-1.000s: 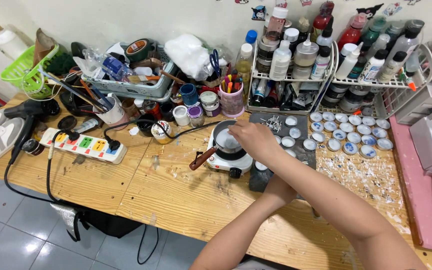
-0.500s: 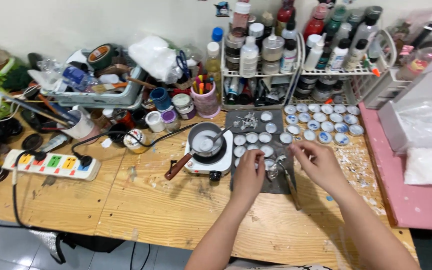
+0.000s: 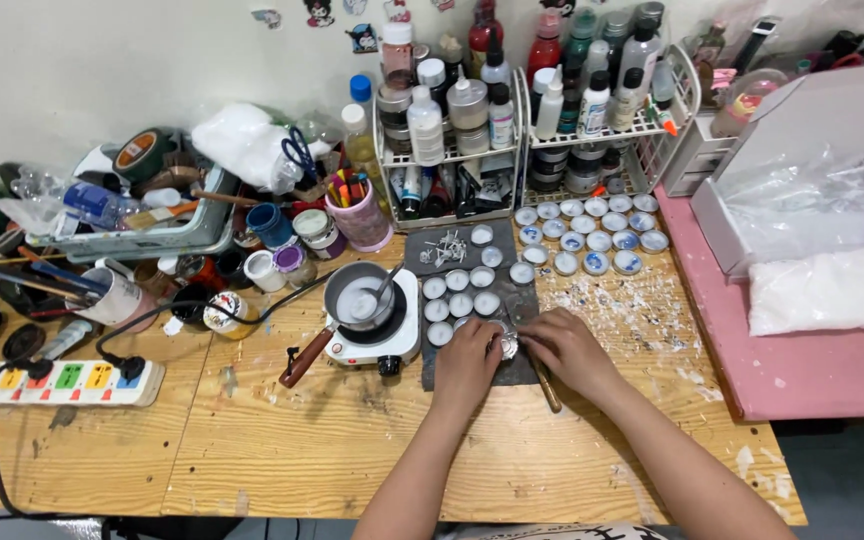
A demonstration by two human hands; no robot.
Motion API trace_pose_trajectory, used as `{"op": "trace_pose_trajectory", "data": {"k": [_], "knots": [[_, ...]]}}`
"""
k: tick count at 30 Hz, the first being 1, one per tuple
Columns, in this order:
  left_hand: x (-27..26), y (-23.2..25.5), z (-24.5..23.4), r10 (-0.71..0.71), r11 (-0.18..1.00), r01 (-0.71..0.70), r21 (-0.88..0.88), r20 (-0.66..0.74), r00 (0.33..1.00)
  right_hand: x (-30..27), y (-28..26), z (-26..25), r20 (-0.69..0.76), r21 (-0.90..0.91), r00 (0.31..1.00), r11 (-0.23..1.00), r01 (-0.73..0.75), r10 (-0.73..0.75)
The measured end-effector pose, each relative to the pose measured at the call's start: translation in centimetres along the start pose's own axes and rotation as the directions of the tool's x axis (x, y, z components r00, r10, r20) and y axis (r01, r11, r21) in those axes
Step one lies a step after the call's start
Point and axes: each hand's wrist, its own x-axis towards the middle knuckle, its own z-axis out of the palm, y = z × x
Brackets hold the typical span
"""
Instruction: The recorder is preparing small candle tins by inserting wicks and stirring melted wax on a small heater.
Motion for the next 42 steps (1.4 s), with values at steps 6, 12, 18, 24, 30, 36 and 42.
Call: {"op": "trace_pose_trajectory", "data": {"k": [6, 12, 18, 24, 30, 36, 42], "knots": [[0.5, 1.1, -1.0, 0.007, 0.972, 0.002, -0.235, 0.037, 0.999, -0.5, 0.0, -1.0, 0.084, 0.145, 0.966, 0.956, -0.254, 0.244], [0.1, 0.9, 0.9, -0.098, 0.935, 0.118, -0.334, 0.077, 0.992, -0.8, -1.0, -0.3, -0.070, 0.107, 0.961, 0.960, -0.258, 0.266], [0.0, 1.0, 1.5, -0.140, 0.922, 0.112, -0.371, -0.051, 0.989, -1.0, -3.4, 0.5, 0.026, 0.373, 0.900, 0.831, -0.412, 0.434], [0.1, 0.7, 1.8, -0.167, 0.871, 0.138, -0.472, -0.019, 0.986, -0.8, -0.7, 0.7, 0.249, 0.677, 0.820, 0.513, -0.528, 0.515], [0.3, 2.0, 0.2, -0.079, 0.910, 0.116, -0.398, 0.107, 0.991, -1.0, 1.7, 0.4, 0.234, 0.642, 0.848, 0.580, -0.502, 0.476], [0.1, 1.9, 0.3, 0.076, 0.916, -0.041, -0.399, 0.070, 0.995, -1.6, 4.3, 1.1, 0.152, 0.567, 0.888, 0.697, -0.439, 0.435], [-0.2, 0.3, 2.3, -0.056, 0.832, 0.091, -0.547, 0.081, 0.995, -1.5, 1.9, 1.3, 0.114, 0.552, 0.869, 0.697, -0.458, 0.481]]}}
